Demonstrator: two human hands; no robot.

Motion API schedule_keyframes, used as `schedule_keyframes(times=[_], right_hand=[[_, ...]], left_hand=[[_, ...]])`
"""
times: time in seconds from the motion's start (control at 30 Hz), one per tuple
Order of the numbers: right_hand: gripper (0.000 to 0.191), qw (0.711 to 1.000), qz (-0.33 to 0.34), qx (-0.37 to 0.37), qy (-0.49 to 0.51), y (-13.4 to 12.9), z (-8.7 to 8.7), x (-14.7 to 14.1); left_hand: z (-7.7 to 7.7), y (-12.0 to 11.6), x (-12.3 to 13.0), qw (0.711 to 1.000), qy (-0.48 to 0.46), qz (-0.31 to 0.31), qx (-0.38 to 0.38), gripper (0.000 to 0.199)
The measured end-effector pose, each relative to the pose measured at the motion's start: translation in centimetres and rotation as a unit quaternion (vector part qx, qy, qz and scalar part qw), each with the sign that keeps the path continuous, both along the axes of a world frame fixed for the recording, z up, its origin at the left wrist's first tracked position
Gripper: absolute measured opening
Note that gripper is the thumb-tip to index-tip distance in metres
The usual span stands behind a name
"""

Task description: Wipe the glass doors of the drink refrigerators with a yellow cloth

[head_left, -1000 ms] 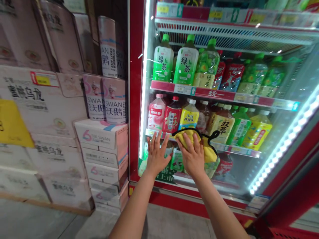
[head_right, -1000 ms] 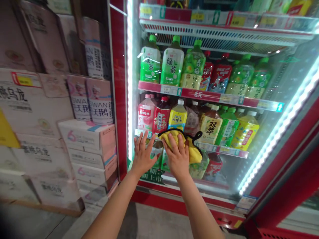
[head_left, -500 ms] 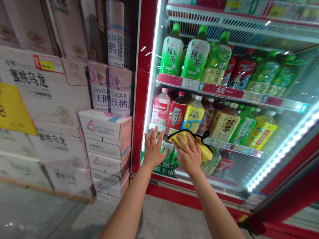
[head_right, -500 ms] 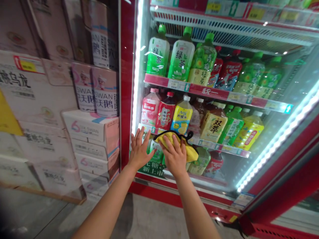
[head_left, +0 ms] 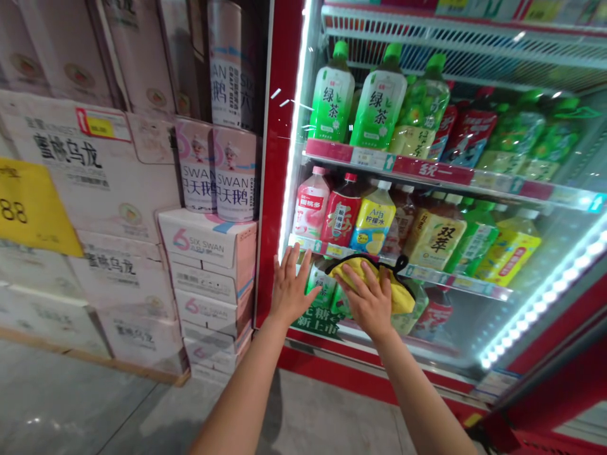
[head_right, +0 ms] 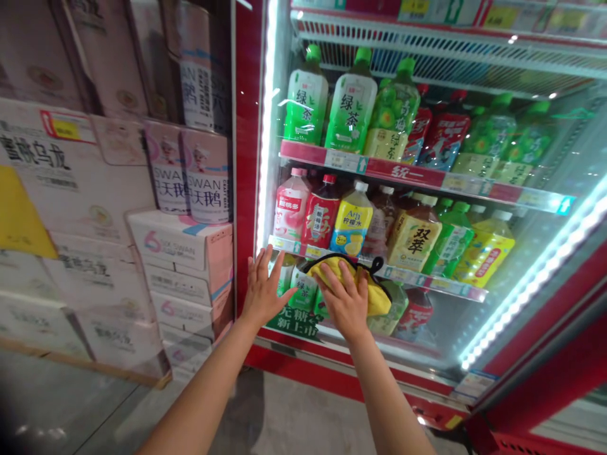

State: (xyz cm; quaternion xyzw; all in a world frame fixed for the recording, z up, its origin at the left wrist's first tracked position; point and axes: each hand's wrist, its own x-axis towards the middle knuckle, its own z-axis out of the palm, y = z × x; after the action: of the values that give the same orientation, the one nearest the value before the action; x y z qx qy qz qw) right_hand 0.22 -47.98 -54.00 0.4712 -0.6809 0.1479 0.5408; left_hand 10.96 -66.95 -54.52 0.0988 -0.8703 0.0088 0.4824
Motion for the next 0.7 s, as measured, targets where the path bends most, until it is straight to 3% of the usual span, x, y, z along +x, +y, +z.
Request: schedule_keyframes(times=[0.07, 0.17, 0.23, 0.3, 0.43, 0.53, 0.63, 0.7], right_hand=[[0.052, 0.998, -0.020, -0.059, -0.014, -0.1, 1.0, -0.5], [0.053, 0.988, -0.042, -0.141, -0.046, -2.2, 3.4, -0.1], [0.052, 0.992, -0.039, -0.112, -0.039, -3.7, 4.2, 0.6], [0.051, 0.999, -0.026, -0.042, -0.016, -3.8, 3.8, 1.0], [0.046, 0.996, 0.011, 0.067, 0.053, -1.0, 2.9, -0.1], [0.039, 0.997, 0.022, -0.007, 0.077, -0.3, 4.6, -1.2], [0.038, 0.995, 0.000, -0.086, 0.048, -2.6, 6.3, -1.0], [0.041, 0.997, 0.002, -0.069, 0.038, -4.4, 6.2, -0.2]], left_hand=[[0.0, -0.2, 0.1, 1.000, 0.008, 0.004, 0.001, 0.101], [-0.2, -0.3, 0.2, 1.000, 0.018, 0.007, -0.002, 0.099], [-0.4, -0.3, 0.3, 1.000, 0.020, 0.008, -0.006, 0.100], [-0.6, -0.3, 0.4, 1.000, 0.019, 0.008, -0.010, 0.102], [-1.2, -0.6, 0.8, 1.000, 0.010, 0.011, -0.013, 0.100], [-1.5, -1.1, 1.1, 1.000, 0.004, 0.009, -0.016, 0.096], [-1.9, -1.6, 1.3, 1.000, 0.006, 0.011, -0.013, 0.093], [-2.3, -1.9, 1.5, 1.000, 0.008, 0.019, -0.007, 0.092]])
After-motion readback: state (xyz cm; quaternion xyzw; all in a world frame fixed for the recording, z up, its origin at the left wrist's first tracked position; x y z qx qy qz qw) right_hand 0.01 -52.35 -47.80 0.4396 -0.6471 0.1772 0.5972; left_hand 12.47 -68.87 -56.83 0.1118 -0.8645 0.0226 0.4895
